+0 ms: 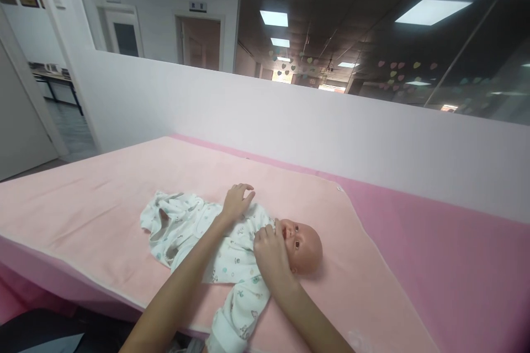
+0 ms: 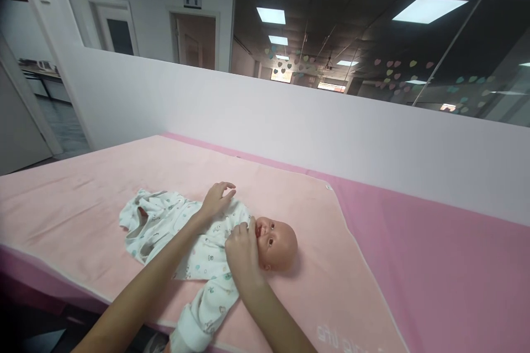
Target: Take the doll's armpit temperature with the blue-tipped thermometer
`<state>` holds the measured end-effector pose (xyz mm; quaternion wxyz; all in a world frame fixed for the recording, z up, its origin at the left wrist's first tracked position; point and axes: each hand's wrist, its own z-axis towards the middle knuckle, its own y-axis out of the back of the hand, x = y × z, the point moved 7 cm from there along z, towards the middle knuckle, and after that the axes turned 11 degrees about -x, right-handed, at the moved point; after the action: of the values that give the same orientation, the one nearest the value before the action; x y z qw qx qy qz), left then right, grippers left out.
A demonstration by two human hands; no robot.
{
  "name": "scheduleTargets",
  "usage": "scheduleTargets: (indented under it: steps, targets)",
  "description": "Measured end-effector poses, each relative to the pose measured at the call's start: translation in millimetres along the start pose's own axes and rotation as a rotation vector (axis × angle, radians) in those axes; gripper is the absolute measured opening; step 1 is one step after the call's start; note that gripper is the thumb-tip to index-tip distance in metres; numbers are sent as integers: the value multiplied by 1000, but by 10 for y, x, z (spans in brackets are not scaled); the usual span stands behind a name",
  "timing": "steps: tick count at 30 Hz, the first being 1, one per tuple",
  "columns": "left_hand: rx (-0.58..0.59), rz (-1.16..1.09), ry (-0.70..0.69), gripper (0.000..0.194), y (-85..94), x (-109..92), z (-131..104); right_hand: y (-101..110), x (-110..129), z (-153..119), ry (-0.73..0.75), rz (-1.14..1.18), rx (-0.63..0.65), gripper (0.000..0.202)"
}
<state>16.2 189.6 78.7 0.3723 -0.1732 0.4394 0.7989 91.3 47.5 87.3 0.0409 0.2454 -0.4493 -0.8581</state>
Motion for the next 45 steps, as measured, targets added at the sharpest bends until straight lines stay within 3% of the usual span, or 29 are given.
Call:
scheduleTargets:
  steps: [3,6,9,11,14,17,21,24,27,34,36,41,45]
  targets:
    - [99,169,-55,32,-189,22,0,40,60,-135,-15,23,5,24]
    - [177,216,-58,44,-285,73,-85,140,-48,-180,-24,205,6,18]
    - [217,257,-48,50,-270,127,-149,275,-371,-151,-93,522,-81,14]
    - [241,276,-43,50,-247,151,-170,279,-731,-133,-274,656,-160,20]
    - [282,317,-46,51,-242,169,-185,37,-1179,-179,-539,731,-84,34]
    - [301,348,-65,51,-254,168,-193,-263,-1390,-292,-698,897,37,47]
    - [296,343,-81,52,-256,159,-207,-457,-1462,-452,-851,1336,-38,49]
    - [275,330,-65,49,-238,163,-210,-549,-1462,-551,-942,1533,-77,49]
    - [275,334,-65,49,-233,156,-210,-629,-1483,-600,-986,1571,-129,45]
    - [310,356,-71,51,-240,141,-207,-623,-1691,-735,-1063,1386,-503,53]
    - [309,353,-69,51,-234,134,-212,-604,-1678,-731,-1037,1383,-485,51]
    - [298,338,-75,50,-222,120,-217,-642,-1485,-643,-937,1549,-188,43]
    - [312,328,-55,51,-236,145,-211,-633,-1468,-635,-962,1538,-195,43]
